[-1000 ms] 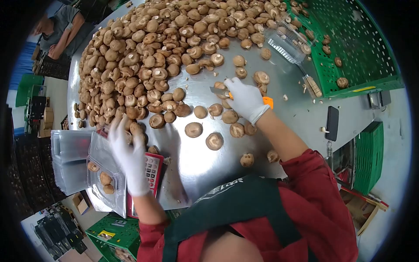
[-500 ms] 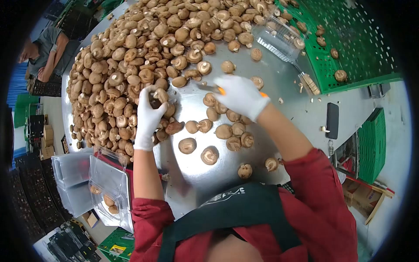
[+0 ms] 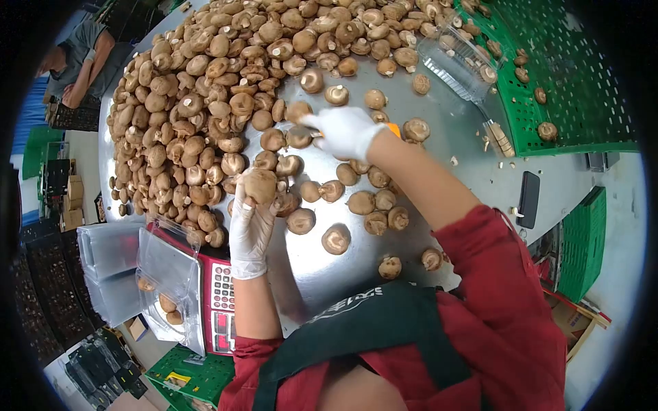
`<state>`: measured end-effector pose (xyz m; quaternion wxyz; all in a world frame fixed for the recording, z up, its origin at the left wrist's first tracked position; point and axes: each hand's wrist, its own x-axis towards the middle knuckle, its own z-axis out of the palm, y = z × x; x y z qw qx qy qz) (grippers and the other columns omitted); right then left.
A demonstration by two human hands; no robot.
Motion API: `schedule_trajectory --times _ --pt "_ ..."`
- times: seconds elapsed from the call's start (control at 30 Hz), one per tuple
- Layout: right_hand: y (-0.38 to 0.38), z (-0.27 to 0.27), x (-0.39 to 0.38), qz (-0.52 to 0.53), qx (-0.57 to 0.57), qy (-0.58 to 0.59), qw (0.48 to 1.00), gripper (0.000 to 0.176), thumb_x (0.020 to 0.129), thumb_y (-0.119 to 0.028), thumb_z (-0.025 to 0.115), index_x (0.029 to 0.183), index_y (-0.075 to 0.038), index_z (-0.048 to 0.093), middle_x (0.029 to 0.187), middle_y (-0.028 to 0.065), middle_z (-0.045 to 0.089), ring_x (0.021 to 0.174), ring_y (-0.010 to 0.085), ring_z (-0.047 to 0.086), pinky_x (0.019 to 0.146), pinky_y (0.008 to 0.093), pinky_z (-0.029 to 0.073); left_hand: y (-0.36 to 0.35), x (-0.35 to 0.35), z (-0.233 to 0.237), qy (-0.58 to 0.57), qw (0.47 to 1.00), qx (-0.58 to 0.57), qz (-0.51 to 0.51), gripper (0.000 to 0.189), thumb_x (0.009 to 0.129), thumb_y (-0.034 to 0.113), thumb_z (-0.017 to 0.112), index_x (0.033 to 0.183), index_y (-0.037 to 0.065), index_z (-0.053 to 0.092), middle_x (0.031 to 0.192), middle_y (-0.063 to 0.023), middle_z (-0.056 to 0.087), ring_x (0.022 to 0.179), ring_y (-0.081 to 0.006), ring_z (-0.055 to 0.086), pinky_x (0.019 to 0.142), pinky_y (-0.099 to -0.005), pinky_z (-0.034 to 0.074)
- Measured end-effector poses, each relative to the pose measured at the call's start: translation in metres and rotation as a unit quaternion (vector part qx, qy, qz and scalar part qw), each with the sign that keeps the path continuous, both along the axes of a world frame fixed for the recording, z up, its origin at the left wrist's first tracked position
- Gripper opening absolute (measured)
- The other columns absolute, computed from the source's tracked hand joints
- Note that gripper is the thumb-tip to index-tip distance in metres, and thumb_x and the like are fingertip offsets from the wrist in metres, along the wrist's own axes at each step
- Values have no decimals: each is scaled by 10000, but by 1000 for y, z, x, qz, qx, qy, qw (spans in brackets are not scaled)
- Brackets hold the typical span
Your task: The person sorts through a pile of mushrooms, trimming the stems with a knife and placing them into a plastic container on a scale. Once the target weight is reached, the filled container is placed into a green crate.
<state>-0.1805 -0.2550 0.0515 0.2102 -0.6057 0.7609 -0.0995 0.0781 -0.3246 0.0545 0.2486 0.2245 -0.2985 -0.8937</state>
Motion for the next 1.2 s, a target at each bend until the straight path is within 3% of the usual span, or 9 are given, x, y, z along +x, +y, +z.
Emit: schedule_trajectory --times 0.13,0.4,0.53,0.63,0.83,0.97,1.07,1.1,1.2 --pt "52 24 27 -13 -35 9 999 512 849 -102 580 1350 -200 536 1148 90 637 866 317 673 766 424 550 16 1 8 -115 972 -203 -5 629 799 49 757 1350 21 456 1290 -95 524 1176 -208 537 964 -339 483" --pt "81 52 92 44 -128 -12 991 609 823 -74 605 1408 -140 450 1075 91 628 665 277 673 557 375 548 49 6 34 -212 956 -198 -44 663 749 50 829 1315 -23 492 1235 -126 608 1180 -215 572 1059 -363 434" --pt "82 39 92 26 -135 38 990 562 827 -77 596 1373 -128 474 1076 106 621 662 259 680 523 363 541 58 10 44 -231 942 -240 -46 536 735 -56 715 1241 0 546 1157 -83 605 1020 -139 589 871 -265 504" --pt "80 23 54 -147 -93 59 983 508 824 -19 534 1325 -95 504 1009 141 643 734 336 667 637 444 545 60 26 40 -212 947 -231 -71 520 734 -49 707 1230 4 562 1143 -82 619 1036 -143 591 903 -283 494" --pt "54 24 41 -77 -114 3 990 485 824 -76 581 1305 -127 550 1137 106 637 885 316 669 752 432 547 47 62 11 -142 985 -83 45 579 845 118 627 1375 -2 427 1263 -164 553 1199 -295 566 1002 -431 467" --pt "-2 15 66 -3 -113 -47 992 494 809 -75 596 1296 -153 569 1216 72 611 925 300 667 801 413 546 23 66 5 -160 974 -120 105 299 941 138 548 1193 -23 557 929 -117 643 634 -101 456 684 -236 448" --pt "-36 1 68 23 -107 -51 993 510 806 -85 603 1305 -188 568 1274 58 582 959 294 666 816 406 545 4 53 10 -402 872 -267 86 202 961 94 574 1131 -12 599 750 -77 633 476 -46 431 556 -188 383" --pt "-44 -3 62 50 -111 -52 991 515 806 -95 608 1308 -201 567 1286 54 574 976 292 664 820 409 545 -11 62 -10 -511 764 -393 39 322 891 102 635 1208 54 599 974 -82 661 632 -109 595 576 -246 466" --pt "-51 -1 63 129 -43 -31 990 560 803 -131 624 1346 -244 546 1367 30 539 1046 282 651 860 415 534 -22 39 -4 -581 471 -650 134 405 839 117 669 1238 101 604 1166 -109 608 837 -229 664 737 -337 532"
